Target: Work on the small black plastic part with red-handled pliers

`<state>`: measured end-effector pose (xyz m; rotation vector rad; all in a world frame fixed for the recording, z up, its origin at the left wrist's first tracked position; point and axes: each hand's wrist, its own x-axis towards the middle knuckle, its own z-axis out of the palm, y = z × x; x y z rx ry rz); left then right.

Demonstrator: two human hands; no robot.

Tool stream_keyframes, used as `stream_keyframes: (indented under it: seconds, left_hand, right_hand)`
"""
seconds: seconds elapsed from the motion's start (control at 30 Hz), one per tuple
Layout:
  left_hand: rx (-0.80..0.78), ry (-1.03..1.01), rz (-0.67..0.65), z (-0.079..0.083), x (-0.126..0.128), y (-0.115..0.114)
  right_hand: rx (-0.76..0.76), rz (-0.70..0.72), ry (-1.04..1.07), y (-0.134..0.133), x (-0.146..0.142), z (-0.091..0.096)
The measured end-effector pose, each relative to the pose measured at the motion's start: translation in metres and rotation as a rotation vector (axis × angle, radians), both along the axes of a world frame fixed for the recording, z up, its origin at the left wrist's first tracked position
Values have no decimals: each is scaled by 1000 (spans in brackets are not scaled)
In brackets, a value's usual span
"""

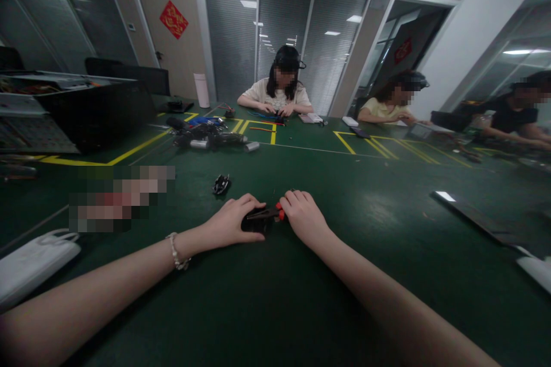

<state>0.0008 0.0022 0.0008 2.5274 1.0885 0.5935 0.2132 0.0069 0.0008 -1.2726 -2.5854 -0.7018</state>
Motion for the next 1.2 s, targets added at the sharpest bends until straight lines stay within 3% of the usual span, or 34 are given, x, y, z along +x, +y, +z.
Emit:
stream_keyframes:
  seconds: [1.2]
  left_hand:
    - [18,0,-7,-3,-1,1]
  right_hand:
    - [-13,25,87,0,6,-1]
